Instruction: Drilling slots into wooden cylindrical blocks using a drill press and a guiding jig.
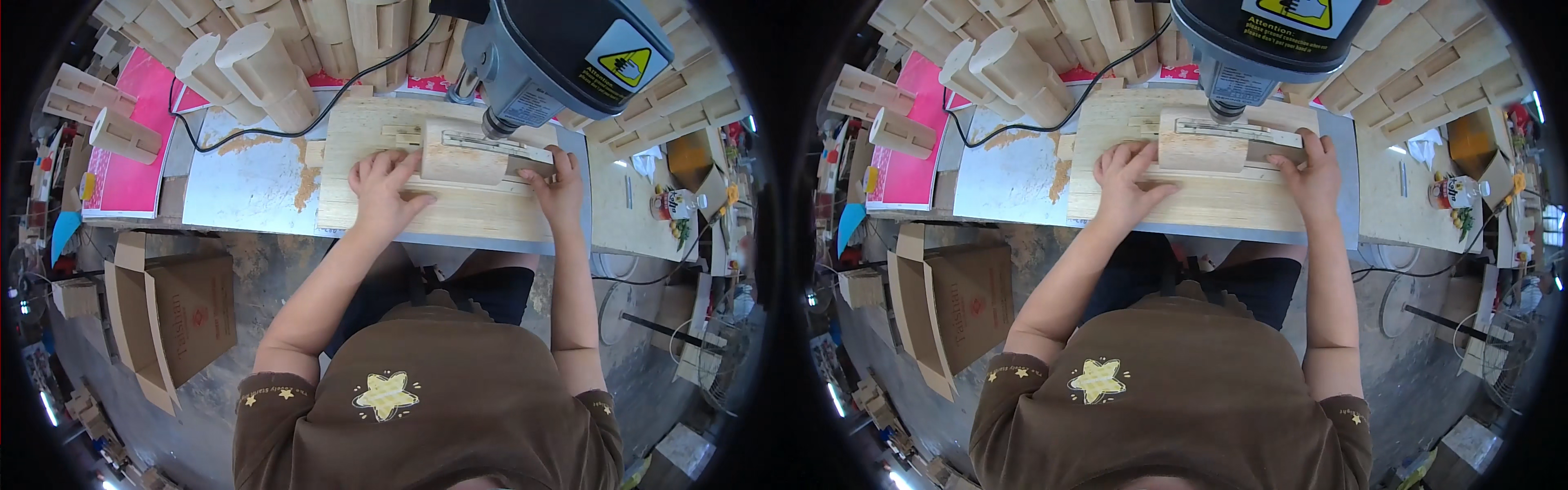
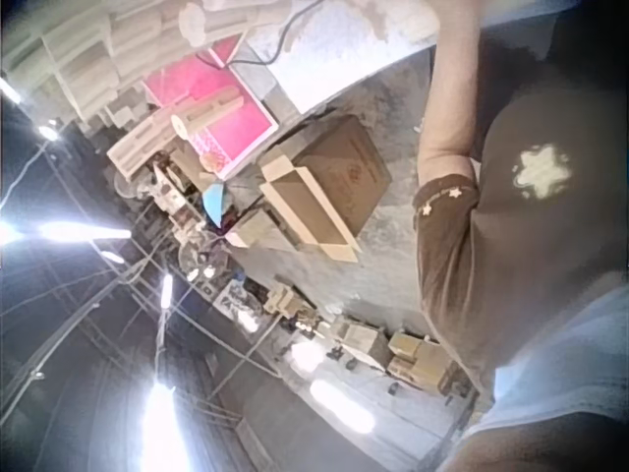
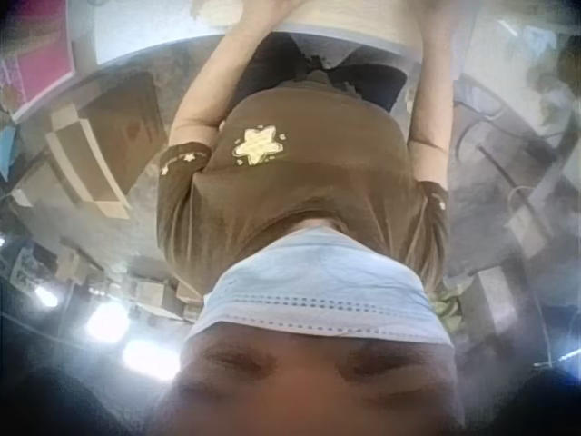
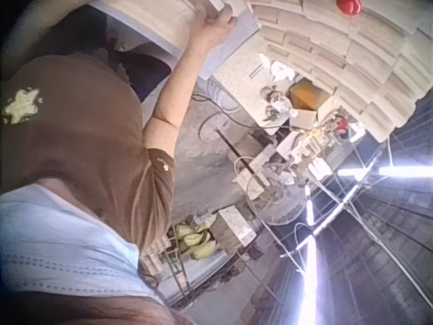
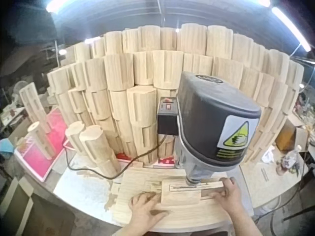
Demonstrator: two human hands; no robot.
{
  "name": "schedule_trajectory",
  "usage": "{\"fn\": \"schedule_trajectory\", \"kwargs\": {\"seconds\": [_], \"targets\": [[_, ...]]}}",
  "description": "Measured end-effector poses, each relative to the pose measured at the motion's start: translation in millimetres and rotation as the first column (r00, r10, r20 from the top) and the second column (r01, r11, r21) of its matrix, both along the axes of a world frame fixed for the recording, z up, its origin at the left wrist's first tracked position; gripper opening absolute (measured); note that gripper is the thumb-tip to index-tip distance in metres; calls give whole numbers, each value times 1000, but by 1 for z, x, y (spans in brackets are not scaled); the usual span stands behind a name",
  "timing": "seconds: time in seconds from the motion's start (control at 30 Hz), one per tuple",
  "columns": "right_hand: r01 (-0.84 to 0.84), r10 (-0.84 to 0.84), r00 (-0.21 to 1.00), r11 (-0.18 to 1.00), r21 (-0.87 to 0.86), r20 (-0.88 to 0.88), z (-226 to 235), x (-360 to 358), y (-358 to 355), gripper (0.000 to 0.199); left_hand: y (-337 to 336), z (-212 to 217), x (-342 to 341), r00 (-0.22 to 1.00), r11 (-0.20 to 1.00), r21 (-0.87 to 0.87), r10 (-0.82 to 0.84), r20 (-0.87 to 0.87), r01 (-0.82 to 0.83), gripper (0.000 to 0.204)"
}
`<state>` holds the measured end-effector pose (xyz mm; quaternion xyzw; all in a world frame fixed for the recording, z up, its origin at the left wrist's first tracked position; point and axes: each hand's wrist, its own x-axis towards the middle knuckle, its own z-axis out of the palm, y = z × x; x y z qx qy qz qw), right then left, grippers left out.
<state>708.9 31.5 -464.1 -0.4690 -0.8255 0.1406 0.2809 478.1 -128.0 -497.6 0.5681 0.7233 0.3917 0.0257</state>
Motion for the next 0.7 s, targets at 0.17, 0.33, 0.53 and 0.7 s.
{"fn": "schedule_trajectory", "kwargs": {"seconds": [0.17, 0.33, 0.53, 0.7], "targets": [[2, -1, 1000, 996, 91, -14, 9, -16, -15, 49, 4, -10, -27, 997, 998, -1, -61, 42, 61, 55], [-158, 173, 984, 955, -249, 38, 84, 11, -4, 50, 7, -10, -31, 995, 995, 6, -97, 1, 97, 52], [11, 151, 923, 909, 417, -353, 218, -33, 33, 31, 6, -10, -32, 993, 993, -27, -115, 10, 115, 51], [-276, 445, 795, 870, 408, -412, 195, -62, 57, 37, 9, -13, -29, 991, 991, -14, -132, -6, 132, 49]]}}
